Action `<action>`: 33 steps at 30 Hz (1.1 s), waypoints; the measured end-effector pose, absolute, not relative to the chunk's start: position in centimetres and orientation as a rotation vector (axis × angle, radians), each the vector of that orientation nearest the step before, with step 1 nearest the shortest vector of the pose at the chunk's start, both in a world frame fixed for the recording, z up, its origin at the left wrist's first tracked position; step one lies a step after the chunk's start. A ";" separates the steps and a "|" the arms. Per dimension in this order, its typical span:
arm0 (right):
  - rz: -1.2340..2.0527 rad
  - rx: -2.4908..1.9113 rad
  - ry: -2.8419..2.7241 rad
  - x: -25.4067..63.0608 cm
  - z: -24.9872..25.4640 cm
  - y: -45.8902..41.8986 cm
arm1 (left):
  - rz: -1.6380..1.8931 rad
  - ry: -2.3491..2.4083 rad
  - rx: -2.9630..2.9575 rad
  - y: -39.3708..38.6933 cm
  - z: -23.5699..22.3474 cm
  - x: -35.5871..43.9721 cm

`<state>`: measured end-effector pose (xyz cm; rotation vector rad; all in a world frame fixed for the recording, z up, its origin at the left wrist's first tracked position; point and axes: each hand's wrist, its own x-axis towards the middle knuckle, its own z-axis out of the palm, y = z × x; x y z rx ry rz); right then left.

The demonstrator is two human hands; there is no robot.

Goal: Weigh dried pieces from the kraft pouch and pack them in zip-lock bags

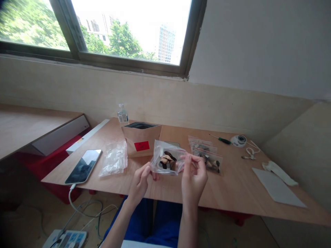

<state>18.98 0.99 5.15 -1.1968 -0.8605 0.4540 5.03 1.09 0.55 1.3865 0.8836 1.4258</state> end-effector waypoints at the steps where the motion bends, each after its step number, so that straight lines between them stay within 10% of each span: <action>1: 0.491 -1.172 -0.847 18.7 5.3 0.8 | 1.483 0.843 1.268 1.3 0.2 5.3; 33: 0.935 -1.026 -2.081 15.5 6.5 4.3 | 1.737 1.174 1.323 2.7 -1.4 3.3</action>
